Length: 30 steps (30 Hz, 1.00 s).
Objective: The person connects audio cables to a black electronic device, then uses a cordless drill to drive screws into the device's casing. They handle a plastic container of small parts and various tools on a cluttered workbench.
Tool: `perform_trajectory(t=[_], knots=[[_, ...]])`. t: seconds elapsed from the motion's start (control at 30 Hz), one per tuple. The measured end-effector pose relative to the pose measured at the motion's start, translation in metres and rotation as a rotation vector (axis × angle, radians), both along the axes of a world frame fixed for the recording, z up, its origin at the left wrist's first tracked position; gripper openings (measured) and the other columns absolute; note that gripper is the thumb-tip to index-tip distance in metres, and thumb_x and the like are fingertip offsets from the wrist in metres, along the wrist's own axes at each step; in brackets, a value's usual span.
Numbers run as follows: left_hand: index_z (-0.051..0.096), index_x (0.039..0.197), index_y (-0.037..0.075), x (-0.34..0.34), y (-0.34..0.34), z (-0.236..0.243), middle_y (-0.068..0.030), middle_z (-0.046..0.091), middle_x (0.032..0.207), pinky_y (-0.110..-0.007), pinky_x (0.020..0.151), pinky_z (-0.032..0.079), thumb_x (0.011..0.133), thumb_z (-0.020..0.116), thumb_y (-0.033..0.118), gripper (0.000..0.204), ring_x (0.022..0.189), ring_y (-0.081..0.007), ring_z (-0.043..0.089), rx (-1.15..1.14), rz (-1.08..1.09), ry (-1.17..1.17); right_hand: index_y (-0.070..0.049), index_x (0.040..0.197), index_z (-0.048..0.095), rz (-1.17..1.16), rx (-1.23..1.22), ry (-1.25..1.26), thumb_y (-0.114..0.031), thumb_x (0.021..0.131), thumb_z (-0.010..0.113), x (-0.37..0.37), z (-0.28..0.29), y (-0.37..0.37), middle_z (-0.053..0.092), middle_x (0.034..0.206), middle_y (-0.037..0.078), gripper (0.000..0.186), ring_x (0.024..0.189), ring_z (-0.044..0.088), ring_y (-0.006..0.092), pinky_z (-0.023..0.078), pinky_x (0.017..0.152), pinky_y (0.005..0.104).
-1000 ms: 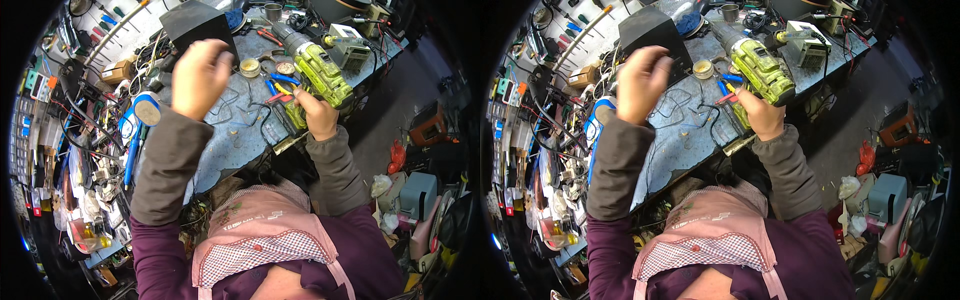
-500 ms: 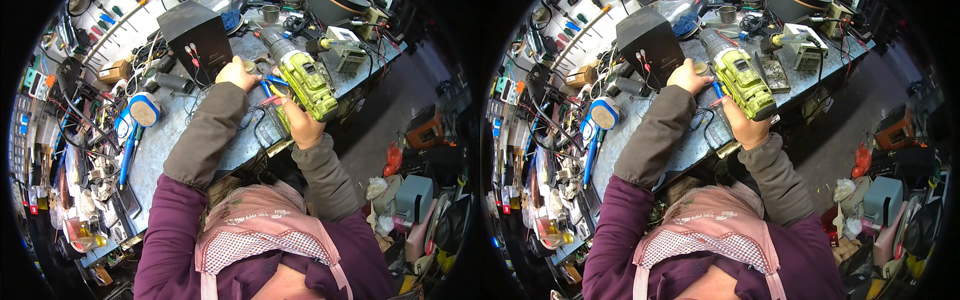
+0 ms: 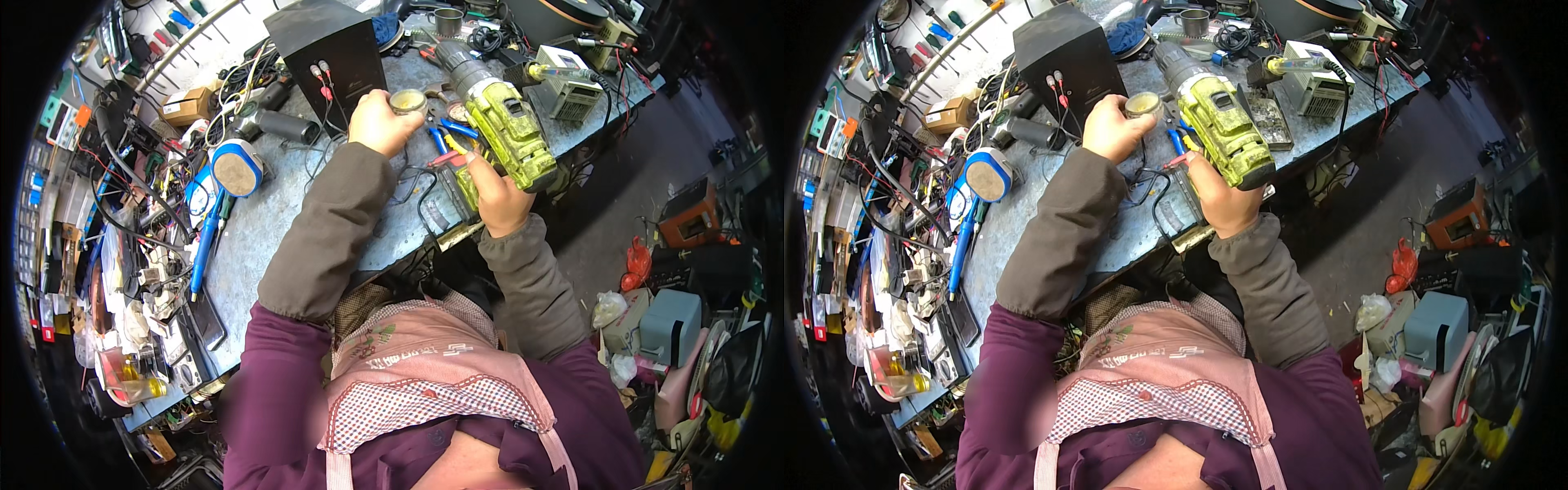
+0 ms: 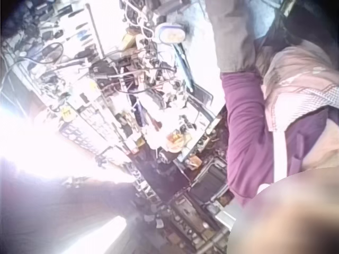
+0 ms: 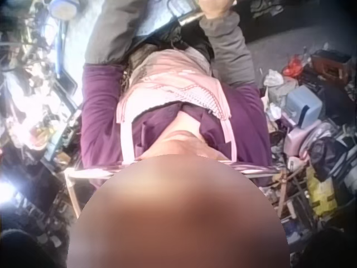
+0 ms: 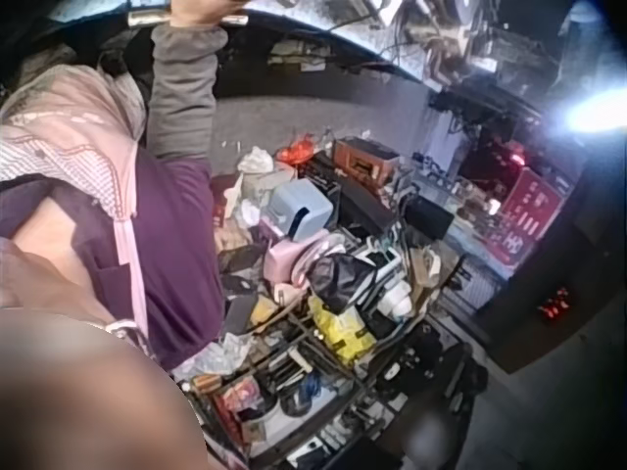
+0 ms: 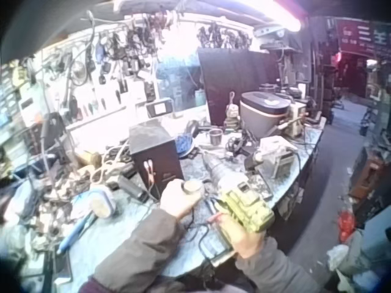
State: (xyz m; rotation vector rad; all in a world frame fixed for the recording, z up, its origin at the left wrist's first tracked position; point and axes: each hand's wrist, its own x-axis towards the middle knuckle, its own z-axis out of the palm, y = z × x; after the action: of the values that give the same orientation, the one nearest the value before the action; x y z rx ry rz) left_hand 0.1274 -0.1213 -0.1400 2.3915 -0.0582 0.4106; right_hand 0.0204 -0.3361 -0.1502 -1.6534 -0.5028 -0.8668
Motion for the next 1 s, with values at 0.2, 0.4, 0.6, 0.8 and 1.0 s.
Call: perform_trajectory(t=[0.2,0.4,0.6,0.8,1.0], knots=[[0.054,0.144,-0.004,-0.109,0.014,0.059,-0.0155,0.074,0.129,-0.027,0.07,0.061,0.09,0.09,0.014,0.067,0.101,-0.0179,0.076,-0.801,-0.333,0.069,0.004,0.117,0.077,0.039,0.054,0.08,-0.004,0.093,0.078,0.002,-0.008,-0.001,0.079,0.11,0.013,0.026,0.096,0.076,0.0255,0.059,0.088,0.0382],[0.052,0.154,-0.002,-0.164,0.112,0.062,-0.0175,0.073,0.136,-0.026,0.075,0.062,0.09,0.087,0.008,0.073,0.109,-0.0186,0.076,-0.853,-0.128,-0.32,0.005,0.124,0.075,0.085,0.093,0.318,-0.004,0.092,0.079,-0.005,-0.021,0.0,0.078,0.119,0.012,0.033,0.103,0.075,0.0258,0.058,0.092,0.0391],[0.064,0.143,-0.002,-0.146,0.174,0.012,-0.0125,0.078,0.124,-0.025,0.068,0.062,0.096,0.084,0.016,0.054,0.093,-0.0157,0.076,-0.882,0.131,-0.455,0.006,0.126,0.072,0.219,0.079,0.354,0.0,0.09,0.078,-0.016,-0.004,0.032,0.077,0.116,0.011,0.037,0.099,0.074,0.0206,0.058,0.088,0.0346],[0.06,0.143,0.0,-0.147,0.17,0.005,-0.0125,0.076,0.126,-0.026,0.068,0.061,0.094,0.087,0.021,0.06,0.095,-0.0185,0.076,-0.877,0.177,-0.349,0.008,0.125,0.071,0.247,0.278,0.353,0.001,0.09,0.078,0.009,0.002,0.058,0.076,0.12,0.01,0.037,0.104,0.073,0.0189,0.057,0.09,0.0341],[0.06,0.139,-0.002,-0.15,0.172,0.004,-0.0103,0.077,0.117,-0.027,0.068,0.062,0.089,0.092,0.02,0.063,0.09,-0.0159,0.076,-0.956,0.23,-0.249,0.006,0.126,0.072,0.215,0.124,0.407,0.001,0.09,0.077,0.006,-0.002,0.049,0.076,0.109,0.01,0.037,0.093,0.072,0.0184,0.057,0.085,0.0339]])
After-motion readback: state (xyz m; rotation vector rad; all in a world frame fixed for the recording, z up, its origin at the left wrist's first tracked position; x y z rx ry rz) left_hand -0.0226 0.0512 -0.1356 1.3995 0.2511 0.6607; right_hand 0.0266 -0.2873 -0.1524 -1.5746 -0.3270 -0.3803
